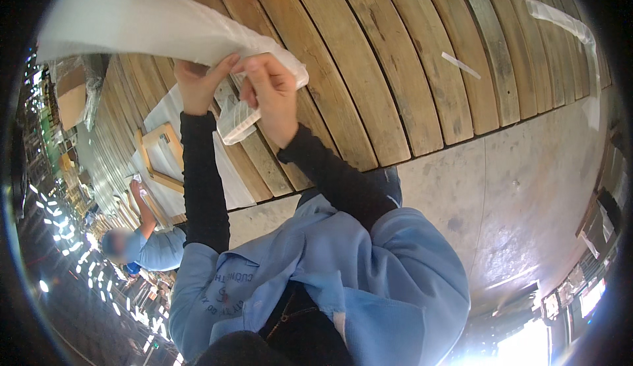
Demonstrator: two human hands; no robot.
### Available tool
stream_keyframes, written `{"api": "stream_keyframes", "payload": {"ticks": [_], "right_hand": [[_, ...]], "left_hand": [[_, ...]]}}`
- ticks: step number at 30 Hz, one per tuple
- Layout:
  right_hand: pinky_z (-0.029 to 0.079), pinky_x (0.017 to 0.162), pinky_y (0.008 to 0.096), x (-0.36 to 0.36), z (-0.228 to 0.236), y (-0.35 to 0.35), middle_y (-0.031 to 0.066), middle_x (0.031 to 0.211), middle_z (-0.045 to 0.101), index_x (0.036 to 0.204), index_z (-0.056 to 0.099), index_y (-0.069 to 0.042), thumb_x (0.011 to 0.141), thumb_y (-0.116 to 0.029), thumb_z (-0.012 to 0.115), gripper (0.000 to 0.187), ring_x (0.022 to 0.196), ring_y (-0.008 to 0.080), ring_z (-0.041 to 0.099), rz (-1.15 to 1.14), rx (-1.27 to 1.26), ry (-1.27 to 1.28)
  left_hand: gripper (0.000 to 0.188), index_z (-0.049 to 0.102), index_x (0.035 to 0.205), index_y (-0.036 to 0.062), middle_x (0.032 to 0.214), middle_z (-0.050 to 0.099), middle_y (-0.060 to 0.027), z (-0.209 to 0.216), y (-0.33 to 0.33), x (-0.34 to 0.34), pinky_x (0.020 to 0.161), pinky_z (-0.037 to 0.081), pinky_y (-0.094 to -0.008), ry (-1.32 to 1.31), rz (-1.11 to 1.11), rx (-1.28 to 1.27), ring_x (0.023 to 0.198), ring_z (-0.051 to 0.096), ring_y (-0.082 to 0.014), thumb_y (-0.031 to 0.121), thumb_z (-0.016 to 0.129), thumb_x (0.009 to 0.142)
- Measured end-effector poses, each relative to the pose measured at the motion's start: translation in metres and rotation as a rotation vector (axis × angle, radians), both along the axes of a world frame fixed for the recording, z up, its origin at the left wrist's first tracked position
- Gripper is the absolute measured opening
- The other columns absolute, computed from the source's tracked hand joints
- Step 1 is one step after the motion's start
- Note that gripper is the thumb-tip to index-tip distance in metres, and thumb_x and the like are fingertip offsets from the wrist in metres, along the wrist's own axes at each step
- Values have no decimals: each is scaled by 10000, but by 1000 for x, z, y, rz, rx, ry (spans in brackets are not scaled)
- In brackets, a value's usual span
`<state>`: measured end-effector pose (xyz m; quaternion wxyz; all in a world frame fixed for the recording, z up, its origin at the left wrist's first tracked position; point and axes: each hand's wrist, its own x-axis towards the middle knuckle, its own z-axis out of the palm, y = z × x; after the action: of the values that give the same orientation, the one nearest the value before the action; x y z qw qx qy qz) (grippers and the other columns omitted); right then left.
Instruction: The person wraps wooden L-shaped frames with bubble wrap and secures them with clear packing tape. The person folds the bubble wrap around each frame, smooths it, and applies tape to seal the edges. The wrapped frames are set aside on the wooden workbench.
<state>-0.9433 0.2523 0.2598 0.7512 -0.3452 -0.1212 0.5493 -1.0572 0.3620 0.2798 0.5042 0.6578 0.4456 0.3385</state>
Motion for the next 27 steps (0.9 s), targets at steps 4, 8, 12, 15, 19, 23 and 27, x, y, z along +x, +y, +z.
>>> {"api": "stream_keyframes", "payload": {"ticks": [4,8,12,15,19,23,27], "right_hand": [[317,454,212,-38,-32,7,4,605,563,944,686,-44,1086,-404,524,420,474,57,440,68,-59,59],[299,441,217,-47,-42,4,-13,588,546,876,691,-47,1083,-398,538,436,469,47,430,51,-181,33],[287,439,221,-60,-54,-14,-27,587,526,845,676,-52,1083,-403,536,446,474,43,421,121,-301,7],[284,449,220,-59,-55,-37,-36,594,506,877,664,-56,1096,-402,505,438,487,41,410,162,-267,-9],[291,468,213,-33,-22,-41,-25,629,500,983,642,-54,1117,-386,447,407,509,41,396,-29,2,-105],[298,477,207,-16,-2,-31,0,659,522,1064,632,-54,1128,-380,409,399,519,45,397,-97,64,-93],[301,471,210,-24,-12,-22,4,639,526,1062,645,-60,1124,-387,422,400,503,53,395,-143,49,-27]], "left_hand": [[654,537,1258,-29,1166,656,-131,1,-1,1,872,582,-329,-5,-24,15,1070,687,-211,32,909,724],[654,534,1264,-25,1190,653,-128,-2,2,-4,863,586,-324,-49,-41,46,1098,681,-208,40,908,731],[679,529,1294,-16,1215,651,-123,-2,3,0,851,594,-328,-58,-84,96,1109,680,-205,49,910,735],[690,528,1308,-7,1229,653,-118,-4,3,2,846,601,-330,-69,-81,121,1116,681,-209,60,912,739],[706,517,1321,-7,1234,658,-117,-7,3,-1,860,607,-333,-80,-100,128,1124,681,-218,78,916,744],[708,508,1320,6,1237,657,-114,-7,3,-2,866,608,-333,-58,-119,105,1128,679,-220,81,916,746],[702,506,1312,24,1237,656,-104,-2,-1,0,878,594,-334,-29,-117,101,1133,674,-214,106,919,750]]}}
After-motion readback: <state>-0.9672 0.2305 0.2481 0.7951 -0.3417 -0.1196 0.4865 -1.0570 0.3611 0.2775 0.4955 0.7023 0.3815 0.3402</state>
